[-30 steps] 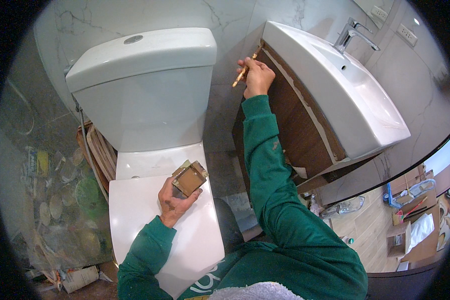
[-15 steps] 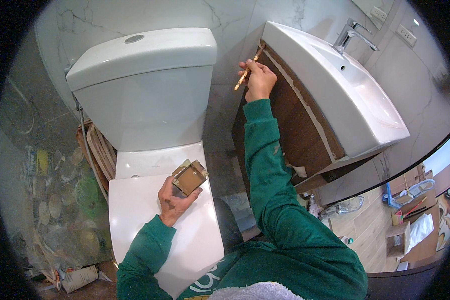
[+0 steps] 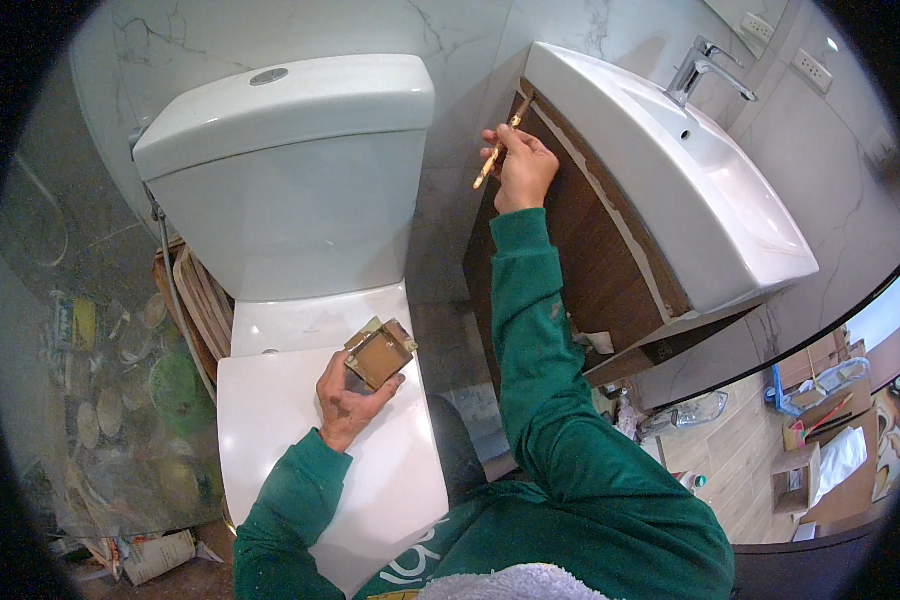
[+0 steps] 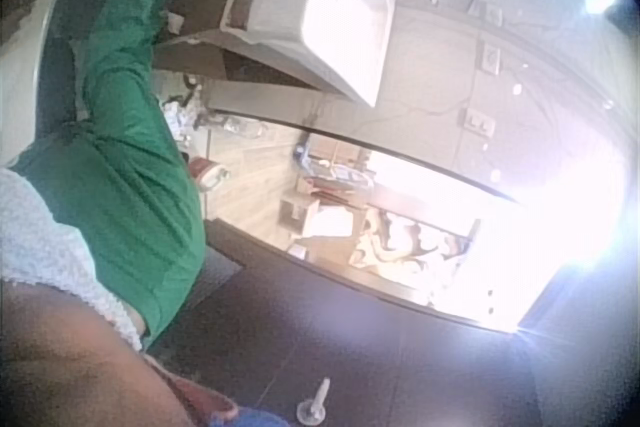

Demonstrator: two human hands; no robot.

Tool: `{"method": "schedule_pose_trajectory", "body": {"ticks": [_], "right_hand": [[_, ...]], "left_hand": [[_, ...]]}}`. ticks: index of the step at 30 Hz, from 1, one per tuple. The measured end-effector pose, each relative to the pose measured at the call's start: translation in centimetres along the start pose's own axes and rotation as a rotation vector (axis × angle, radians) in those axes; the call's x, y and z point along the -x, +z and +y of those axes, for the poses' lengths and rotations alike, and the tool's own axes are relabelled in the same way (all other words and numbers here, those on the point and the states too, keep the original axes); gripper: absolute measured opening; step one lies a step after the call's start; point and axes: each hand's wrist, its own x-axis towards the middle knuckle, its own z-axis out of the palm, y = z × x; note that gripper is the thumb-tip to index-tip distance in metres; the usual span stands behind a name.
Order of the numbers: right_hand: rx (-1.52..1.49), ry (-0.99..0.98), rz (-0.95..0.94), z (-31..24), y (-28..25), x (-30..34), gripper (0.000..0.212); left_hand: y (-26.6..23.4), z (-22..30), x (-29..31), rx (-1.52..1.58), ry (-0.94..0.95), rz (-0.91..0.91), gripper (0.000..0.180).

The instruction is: The person sits on the bathroom floor and uses a paintbrush to apply brown paint to the edges of a wooden cabinet under the sink. They repeatedly dip the brush into a small container and paint the cabinet's side and top edge.

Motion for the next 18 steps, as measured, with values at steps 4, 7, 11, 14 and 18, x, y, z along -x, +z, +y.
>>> {"method": "schedule_pose_trajectory", "body": {"ticks": [4, 7, 11, 14, 18], "right_hand": [[-0.002, -0.001, 0.003, -0.3, -0.2, 0.3, 0.013], [0.015, -0.001, -0.001, -0.5, -0.3, 0.6, 0.013], [-0.001, 0.003, -0.003, -0.4, -0.7, 0.8, 0.014], [-0.014, 0.009, -0.011, -0.3, -0.9, 1.0, 0.014], [-0.01, -0.007, -0.007, -0.4, -1.2, 1.4, 0.014]], "left_hand": [[-0.1, 0.1, -0.1, -0.025, 0.027, 0.005, 0.063], [-0.1, 0.2, -0.1, -0.02, 0.021, 0.005, 0.063], [-0.1, 0.2, -0.1, -0.014, 0.03, 0.007, 0.062], [-0.1, 0.1, 0.0, -0.015, 0.026, 0.005, 0.062], [0.0, -0.1, 0.1, -0.017, 0.022, 0.007, 0.062]]}}
